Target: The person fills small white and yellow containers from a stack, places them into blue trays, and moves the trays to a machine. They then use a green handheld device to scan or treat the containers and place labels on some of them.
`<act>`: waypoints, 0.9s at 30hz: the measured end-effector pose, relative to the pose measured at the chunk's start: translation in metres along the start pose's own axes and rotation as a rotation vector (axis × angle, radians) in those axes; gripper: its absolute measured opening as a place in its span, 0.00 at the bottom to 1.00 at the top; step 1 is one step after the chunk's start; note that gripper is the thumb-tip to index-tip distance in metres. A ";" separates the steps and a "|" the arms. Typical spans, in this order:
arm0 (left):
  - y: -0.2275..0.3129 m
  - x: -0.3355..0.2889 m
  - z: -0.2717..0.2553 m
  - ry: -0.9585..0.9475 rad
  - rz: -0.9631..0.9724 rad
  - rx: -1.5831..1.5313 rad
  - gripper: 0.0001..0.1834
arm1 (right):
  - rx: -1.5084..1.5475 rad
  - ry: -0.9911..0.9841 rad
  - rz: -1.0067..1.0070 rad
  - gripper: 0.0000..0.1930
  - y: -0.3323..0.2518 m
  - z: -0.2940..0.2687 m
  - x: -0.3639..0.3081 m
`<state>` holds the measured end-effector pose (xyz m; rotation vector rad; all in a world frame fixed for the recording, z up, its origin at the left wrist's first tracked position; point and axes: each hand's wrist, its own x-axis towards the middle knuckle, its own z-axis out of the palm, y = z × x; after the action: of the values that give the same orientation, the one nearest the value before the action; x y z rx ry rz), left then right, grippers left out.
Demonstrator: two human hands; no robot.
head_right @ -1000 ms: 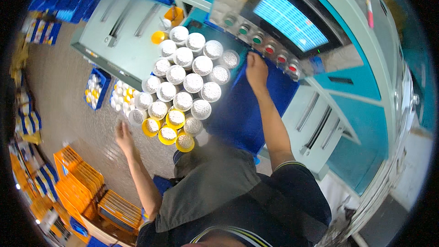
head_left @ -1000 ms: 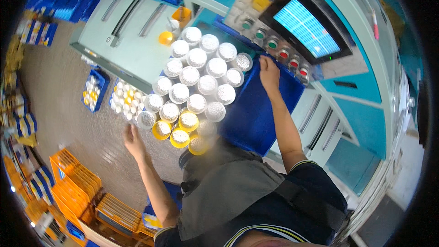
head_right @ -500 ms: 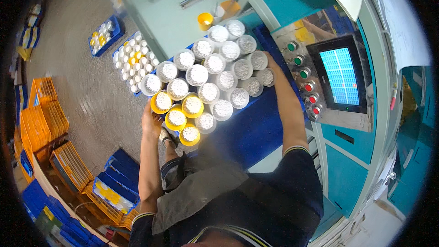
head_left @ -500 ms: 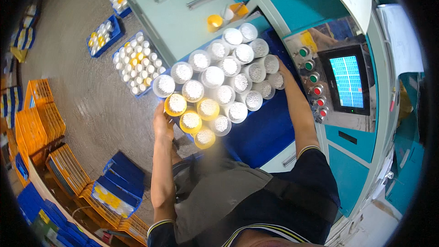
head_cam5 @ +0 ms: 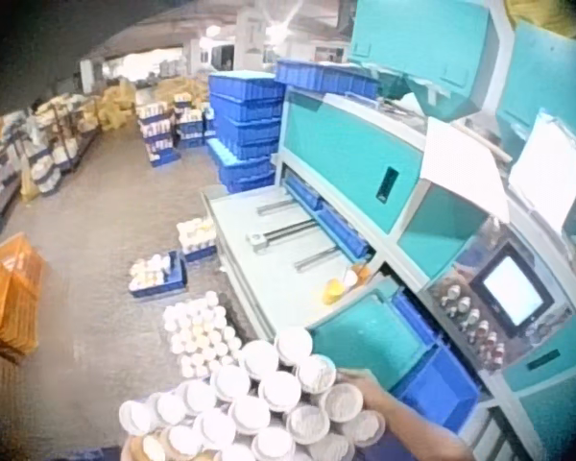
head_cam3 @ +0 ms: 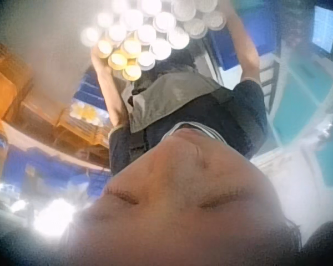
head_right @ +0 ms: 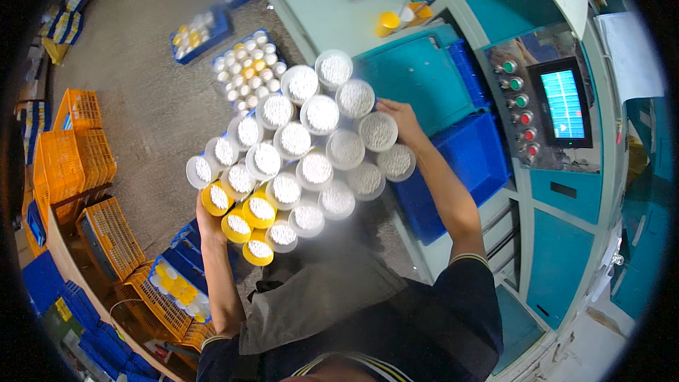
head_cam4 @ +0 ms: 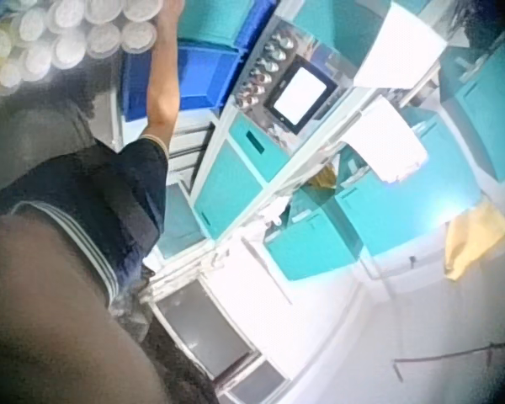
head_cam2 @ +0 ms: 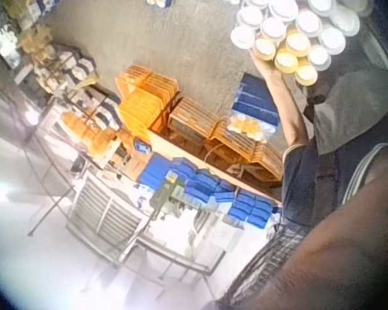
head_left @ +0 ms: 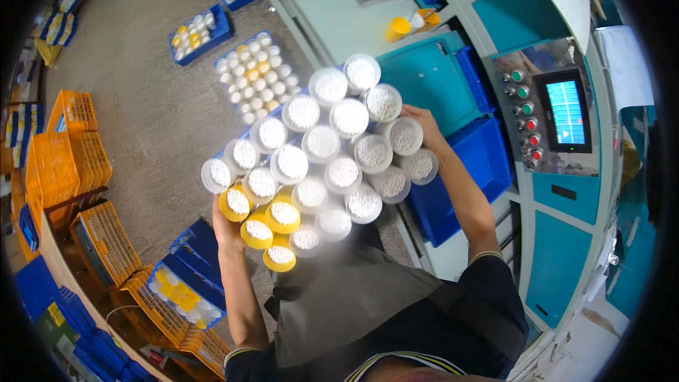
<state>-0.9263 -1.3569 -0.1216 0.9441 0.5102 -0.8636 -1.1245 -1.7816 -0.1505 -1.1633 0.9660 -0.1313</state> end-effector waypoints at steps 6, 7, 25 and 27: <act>0.042 -0.026 -0.107 0.063 0.028 -0.008 0.26 | 0.067 -0.095 0.290 0.19 0.088 0.110 -0.006; 0.038 -0.018 -0.128 0.070 0.020 -0.027 0.26 | 0.012 -0.104 0.342 0.19 0.109 0.120 0.003; -0.261 0.401 -0.447 0.369 -0.165 0.034 0.33 | -0.121 0.252 0.693 0.39 0.555 0.084 0.262; -0.277 0.421 -0.459 0.362 -0.132 0.102 0.36 | -0.082 0.206 0.680 0.40 0.585 0.070 0.282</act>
<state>-0.9204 -1.2190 -0.7893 1.1785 0.8534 -0.8461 -1.1232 -1.6311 -0.7860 -0.8486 1.5122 0.3431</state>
